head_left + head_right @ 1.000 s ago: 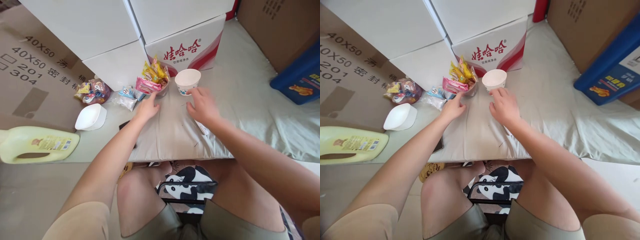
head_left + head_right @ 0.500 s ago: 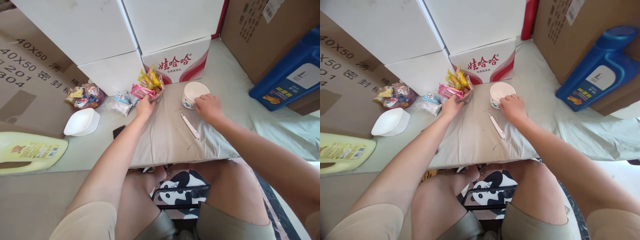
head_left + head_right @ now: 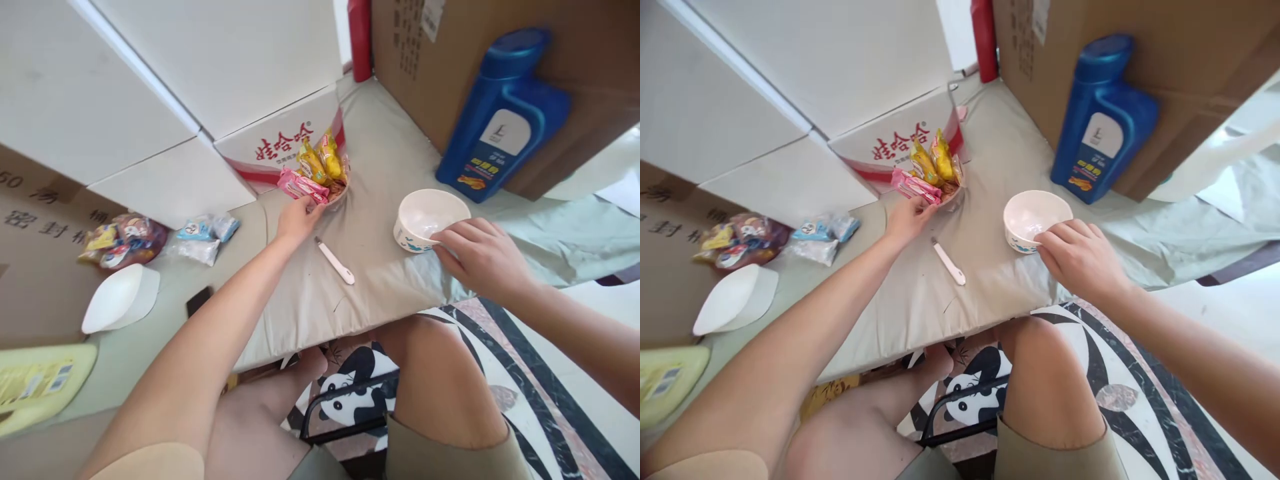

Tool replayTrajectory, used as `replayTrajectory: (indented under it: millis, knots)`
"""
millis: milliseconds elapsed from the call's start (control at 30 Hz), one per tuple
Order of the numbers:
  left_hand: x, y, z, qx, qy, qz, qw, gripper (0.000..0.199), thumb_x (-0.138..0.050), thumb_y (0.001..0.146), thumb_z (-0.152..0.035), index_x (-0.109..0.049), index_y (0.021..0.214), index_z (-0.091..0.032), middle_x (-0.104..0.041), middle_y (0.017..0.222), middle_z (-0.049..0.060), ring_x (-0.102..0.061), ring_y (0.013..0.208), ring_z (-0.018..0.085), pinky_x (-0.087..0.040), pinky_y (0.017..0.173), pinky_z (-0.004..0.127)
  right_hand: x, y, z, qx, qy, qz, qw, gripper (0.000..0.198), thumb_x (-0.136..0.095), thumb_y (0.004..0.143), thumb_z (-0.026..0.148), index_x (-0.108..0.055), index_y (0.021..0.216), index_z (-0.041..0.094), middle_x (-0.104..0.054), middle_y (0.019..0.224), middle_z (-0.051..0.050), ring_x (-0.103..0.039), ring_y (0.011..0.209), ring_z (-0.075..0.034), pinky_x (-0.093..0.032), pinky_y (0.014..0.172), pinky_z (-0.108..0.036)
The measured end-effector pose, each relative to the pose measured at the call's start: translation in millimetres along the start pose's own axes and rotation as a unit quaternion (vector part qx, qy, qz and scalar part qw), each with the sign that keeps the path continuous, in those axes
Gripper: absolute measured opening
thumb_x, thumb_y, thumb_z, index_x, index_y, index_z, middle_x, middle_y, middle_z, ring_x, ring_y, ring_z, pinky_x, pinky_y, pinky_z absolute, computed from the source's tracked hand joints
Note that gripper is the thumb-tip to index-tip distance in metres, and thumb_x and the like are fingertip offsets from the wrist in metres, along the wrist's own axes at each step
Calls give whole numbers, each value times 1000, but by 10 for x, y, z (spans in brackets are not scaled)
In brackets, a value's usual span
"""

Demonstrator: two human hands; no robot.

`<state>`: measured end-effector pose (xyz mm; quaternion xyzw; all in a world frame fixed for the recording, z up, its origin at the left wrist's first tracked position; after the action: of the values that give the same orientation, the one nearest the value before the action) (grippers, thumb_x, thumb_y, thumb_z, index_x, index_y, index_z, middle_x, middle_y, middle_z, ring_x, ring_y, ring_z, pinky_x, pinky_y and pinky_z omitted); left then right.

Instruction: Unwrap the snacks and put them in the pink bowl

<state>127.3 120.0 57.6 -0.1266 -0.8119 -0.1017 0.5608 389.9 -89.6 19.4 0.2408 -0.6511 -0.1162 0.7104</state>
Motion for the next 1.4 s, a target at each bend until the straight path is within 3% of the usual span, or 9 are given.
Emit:
replayTrajectory:
  millis: [333, 600, 700, 767, 867, 1067, 1233, 1300, 1400]
  knots:
    - [-576, 952, -1283, -103, -44, 3, 994, 26, -57, 91, -42, -68, 96, -19, -72, 103, 8, -65, 104, 27, -47, 89, 38, -142, -46, -279, -35, 75, -35, 996, 15, -53, 95, 20, -68, 96, 20, -70, 95, -8, -62, 92, -22, -46, 78, -35]
    - [-678, 2158, -1431, -39, -33, -64, 997, 35, -56, 93, -46, -66, 102, -14, -69, 111, 9, -59, 116, 26, -44, 94, 42, -336, 32, -307, -28, 88, -57, 994, 18, -52, 92, 14, -66, 93, 25, -70, 94, -7, -63, 95, -22, -50, 81, -37]
    - [-695, 2375, -1506, -57, -59, -66, 994, 40, -46, 96, -46, -62, 116, -15, -69, 108, 5, -62, 109, 21, -47, 90, 39, -348, 31, -316, -32, 92, -51, 994, 18, -53, 90, 12, -65, 94, 25, -69, 94, -7, -63, 96, -22, -50, 79, -37]
    - [-675, 2226, -1548, -91, -87, -68, 990, 36, -47, 96, -40, -55, 126, -21, -70, 105, 2, -68, 91, 16, -50, 82, 34, -313, 29, -316, -37, 99, -54, 993, 18, -54, 90, 11, -64, 96, 24, -69, 94, -7, -63, 96, -22, -49, 80, -36]
    - [-561, 1552, -1461, -152, -134, 4, 979, 28, -47, 95, -38, -56, 117, -24, -69, 79, -2, -66, 63, 13, -51, 73, 31, -228, 33, -268, -40, 111, -57, 991, 16, -55, 91, 11, -63, 97, 24, -69, 93, -6, -63, 93, -21, -49, 82, -35]
    - [-274, -208, -591, -97, -171, 156, 968, 34, -44, 90, -44, -52, 65, -22, -65, 60, 0, -59, 54, 15, -44, 55, 28, -308, 479, -190, -55, 86, 8, 995, 22, -45, 97, 23, -66, 92, 18, -69, 92, -10, -60, 93, -24, -48, 87, -38]
    - [-130, -1085, 19, -18, -249, 133, 959, 38, -43, 88, -47, -54, 62, -22, -60, 57, 0, -50, 48, 13, -39, 50, 27, -407, 1262, -108, -175, 26, 102, 979, 48, -45, 88, 13, -55, 135, 12, -50, 147, -18, -41, 136, -35, -47, 97, -49]
    - [-66, -1349, 169, 5, -295, 95, 951, 37, -42, 89, -47, -55, 66, -21, -57, 56, -1, -49, 49, 12, -38, 51, 26, -387, 1327, 117, -194, 14, 117, 974, 57, -50, 86, 15, -48, 143, 12, -38, 157, -16, -32, 144, -37, -45, 102, -52]
    - [-5, -1659, 390, 7, -353, 56, 934, 37, -42, 89, -47, -54, 67, -19, -53, 55, -2, -47, 51, 11, -36, 54, 25, -337, 1076, 543, -125, 16, 143, 982, 57, -50, 88, 23, -47, 144, 18, -35, 160, -12, -32, 146, -34, -43, 108, -52]
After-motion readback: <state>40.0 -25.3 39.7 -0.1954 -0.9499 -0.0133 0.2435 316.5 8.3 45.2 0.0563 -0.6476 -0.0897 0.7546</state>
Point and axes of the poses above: each hand's wrist, its own y-axis towards the middle knuckle, its own x-axis out of the back of the hand, z = x × y, the point moved 1 cm from there along y, towards the middle knuckle
